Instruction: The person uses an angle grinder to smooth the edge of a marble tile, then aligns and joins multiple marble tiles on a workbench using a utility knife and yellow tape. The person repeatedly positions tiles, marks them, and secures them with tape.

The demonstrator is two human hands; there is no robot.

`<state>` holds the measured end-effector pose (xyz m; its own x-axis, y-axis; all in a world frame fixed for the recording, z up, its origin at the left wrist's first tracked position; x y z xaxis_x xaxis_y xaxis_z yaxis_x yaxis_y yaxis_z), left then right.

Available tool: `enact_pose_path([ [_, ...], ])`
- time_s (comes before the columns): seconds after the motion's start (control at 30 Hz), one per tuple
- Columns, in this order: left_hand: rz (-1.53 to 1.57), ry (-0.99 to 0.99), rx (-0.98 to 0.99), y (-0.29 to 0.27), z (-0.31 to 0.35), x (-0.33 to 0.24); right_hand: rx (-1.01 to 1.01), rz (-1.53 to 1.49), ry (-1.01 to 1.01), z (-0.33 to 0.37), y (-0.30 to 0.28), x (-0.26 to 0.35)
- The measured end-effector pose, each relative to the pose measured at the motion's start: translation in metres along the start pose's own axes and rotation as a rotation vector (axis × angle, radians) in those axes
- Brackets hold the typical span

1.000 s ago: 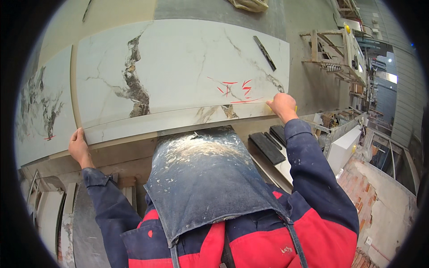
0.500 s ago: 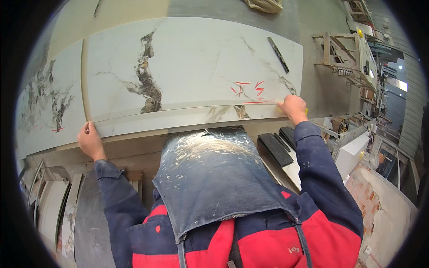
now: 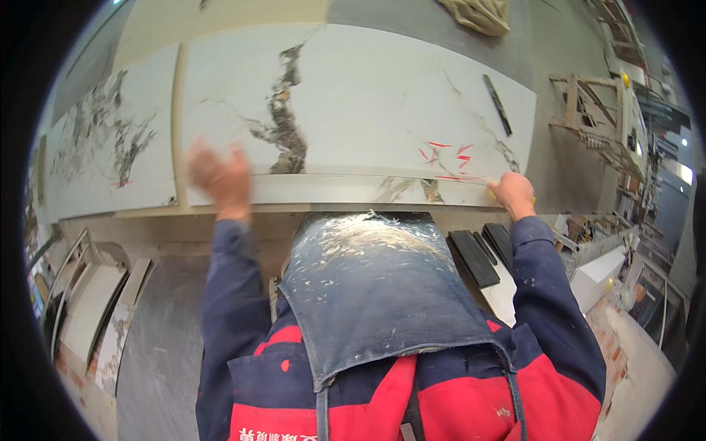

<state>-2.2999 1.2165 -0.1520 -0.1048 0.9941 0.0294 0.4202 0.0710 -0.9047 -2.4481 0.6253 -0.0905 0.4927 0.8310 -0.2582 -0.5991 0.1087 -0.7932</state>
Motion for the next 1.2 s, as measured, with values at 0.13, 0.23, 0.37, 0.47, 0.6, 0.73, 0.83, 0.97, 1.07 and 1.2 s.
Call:
enact_pose_path([
  [0.13, 0.241, 0.282, 0.239, -0.008, 0.02, -0.117, -0.015, 0.016, -0.03, -0.006, -0.002, 0.008],
  [0.23, 0.127, 0.263, 0.305, 0.005, 0.015, -0.102, -0.034, 0.041, -0.023, -0.003, 0.004, 0.0],
  [0.37, 0.077, 0.14, 0.3, 0.017, -0.004, -0.043, -0.011, 0.067, -0.027, 0.002, 0.003, 0.001],
  [0.47, 0.029, 0.064, 0.257, 0.024, -0.018, 0.0, -0.034, 0.082, -0.042, -0.003, 0.003, 0.005],
  [0.6, -0.017, 0.026, 0.209, 0.035, -0.036, 0.038, -0.046, 0.091, -0.052, -0.002, 0.006, -0.001],
  [0.73, -0.053, 0.033, 0.167, 0.042, -0.047, 0.068, -0.057, 0.083, -0.1, -0.002, 0.004, 0.001],
  [0.83, -0.086, 0.04, 0.13, 0.046, -0.056, 0.087, -0.065, 0.094, -0.106, -0.002, 0.005, 0.0],
  [0.97, -0.112, 0.091, 0.089, 0.048, -0.064, 0.099, -0.07, 0.107, -0.126, -0.003, 0.008, -0.002],
  [1.07, -0.15, 0.145, 0.068, 0.05, -0.065, 0.104, -0.061, 0.1, -0.127, -0.006, 0.011, -0.005],
  [1.2, -0.236, 0.15, 0.023, 0.044, -0.062, 0.1, -0.038, 0.081, -0.088, -0.003, 0.003, -0.003],
])
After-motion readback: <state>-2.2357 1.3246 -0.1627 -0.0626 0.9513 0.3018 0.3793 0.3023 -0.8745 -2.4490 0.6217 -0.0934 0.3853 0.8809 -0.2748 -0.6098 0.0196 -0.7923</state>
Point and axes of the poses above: each hand's wrist, its own z-axis away from the middle knuckle, its own y-axis out of the palm, x = y × z, the point moved 4 cm from there along -z, towards the middle knuckle, and after that the axes turned 12 degrees about -z, right-handed, at the moved point
